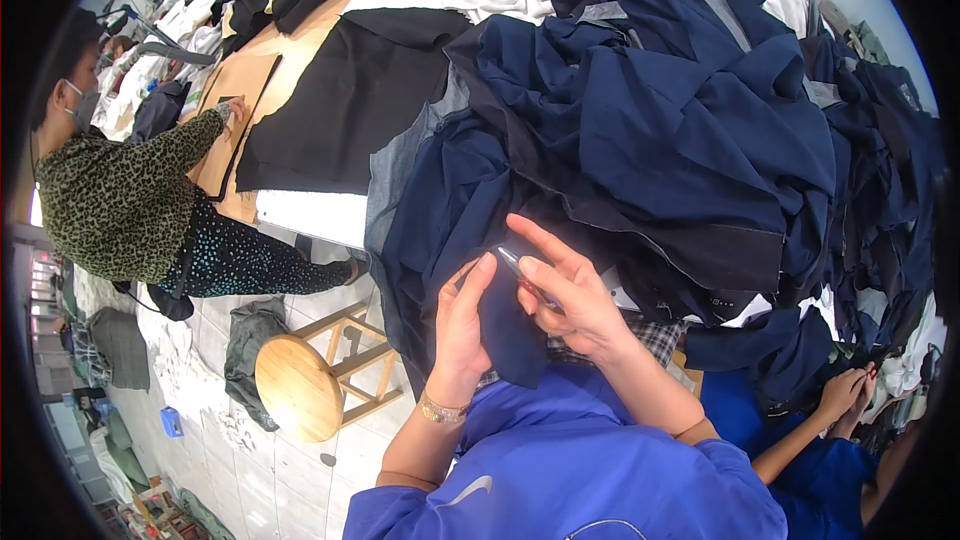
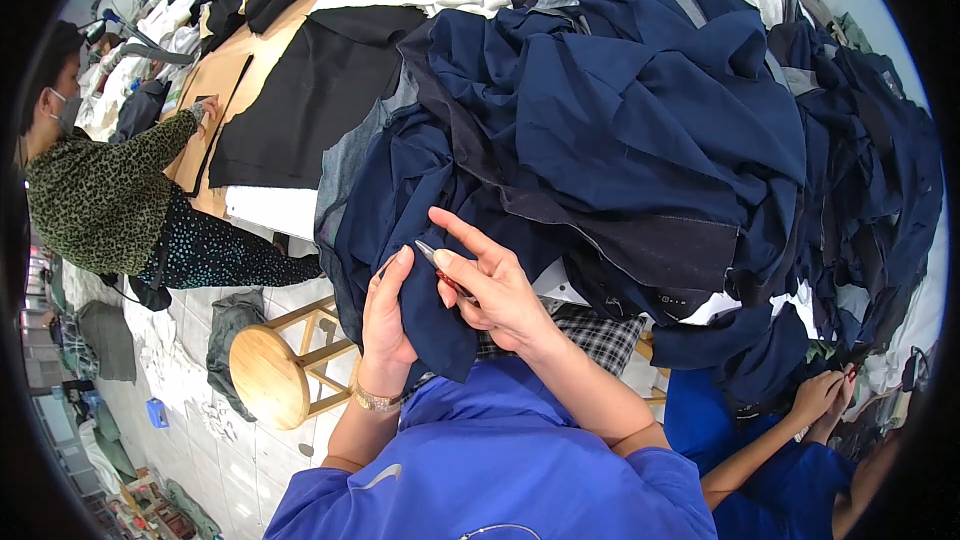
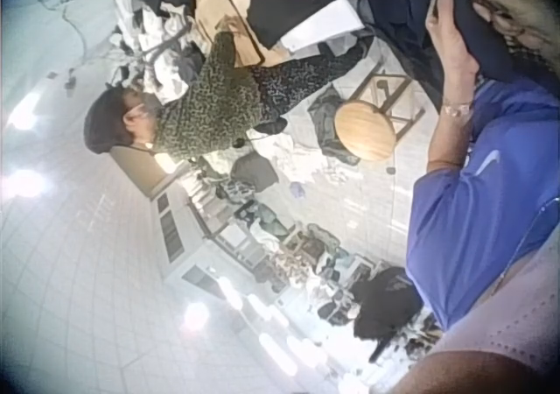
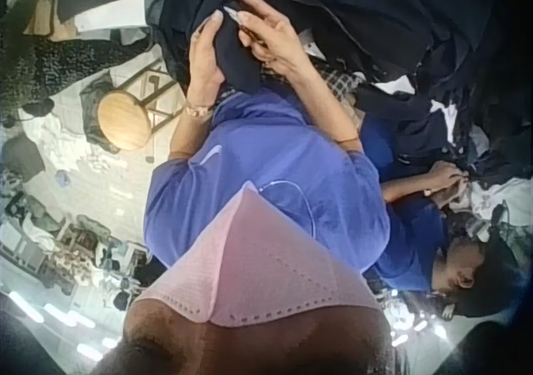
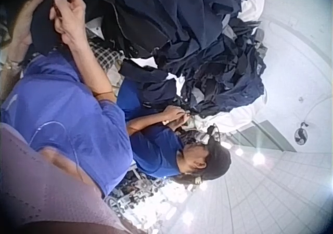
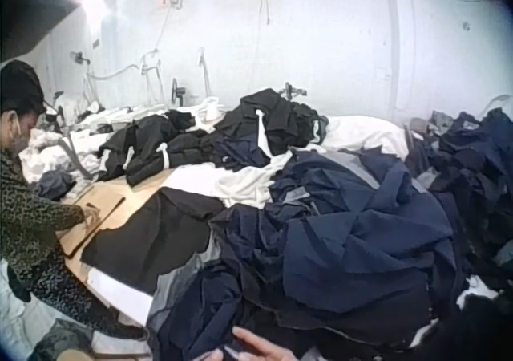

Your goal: Trimming loose threads and excess fabric from garment components using small hand snips.

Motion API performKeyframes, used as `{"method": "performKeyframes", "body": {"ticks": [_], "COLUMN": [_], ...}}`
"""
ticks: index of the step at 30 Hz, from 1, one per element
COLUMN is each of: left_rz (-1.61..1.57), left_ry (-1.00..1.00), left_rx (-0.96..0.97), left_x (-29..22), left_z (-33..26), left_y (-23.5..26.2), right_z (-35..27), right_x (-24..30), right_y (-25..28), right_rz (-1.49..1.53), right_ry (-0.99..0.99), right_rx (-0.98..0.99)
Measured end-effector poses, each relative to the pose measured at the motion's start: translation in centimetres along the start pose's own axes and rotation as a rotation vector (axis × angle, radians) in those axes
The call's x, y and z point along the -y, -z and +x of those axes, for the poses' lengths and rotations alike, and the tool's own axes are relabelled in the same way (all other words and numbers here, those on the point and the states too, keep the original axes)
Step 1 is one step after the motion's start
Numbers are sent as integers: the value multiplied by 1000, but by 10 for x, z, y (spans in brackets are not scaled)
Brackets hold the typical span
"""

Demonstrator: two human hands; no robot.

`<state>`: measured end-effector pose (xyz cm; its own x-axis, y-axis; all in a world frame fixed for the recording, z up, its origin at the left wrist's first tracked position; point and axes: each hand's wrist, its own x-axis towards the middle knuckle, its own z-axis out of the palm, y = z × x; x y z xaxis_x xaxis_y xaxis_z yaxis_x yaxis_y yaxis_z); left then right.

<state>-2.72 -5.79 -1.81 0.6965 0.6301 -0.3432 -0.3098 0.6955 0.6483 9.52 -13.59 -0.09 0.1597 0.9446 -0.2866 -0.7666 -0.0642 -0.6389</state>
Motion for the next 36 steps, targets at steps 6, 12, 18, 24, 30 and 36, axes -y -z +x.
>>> {"method": "performKeyframes", "body": {"ticks": [6,12,18,24,30,36], "left_rz": [14,23,81,79,40,66], "left_ry": [-31,-54,-43,-41,-47,-87], "left_rx": [-40,-58,-44,-66,-78,-61], "left_x": [2,1,0,3,2,1], "left_z": [0,-1,-3,-3,1,0], "left_y": [1,-1,-3,-1,2,1], "right_z": [-1,0,0,3,0,0], "right_x": [-1,-1,0,-1,2,1], "right_y": [1,2,1,2,3,3], "right_rz": [8,39,43,39,55,19], "right_ry": [0,-5,6,28,12,-8], "right_rx": [17,25,23,20,15,32]}}
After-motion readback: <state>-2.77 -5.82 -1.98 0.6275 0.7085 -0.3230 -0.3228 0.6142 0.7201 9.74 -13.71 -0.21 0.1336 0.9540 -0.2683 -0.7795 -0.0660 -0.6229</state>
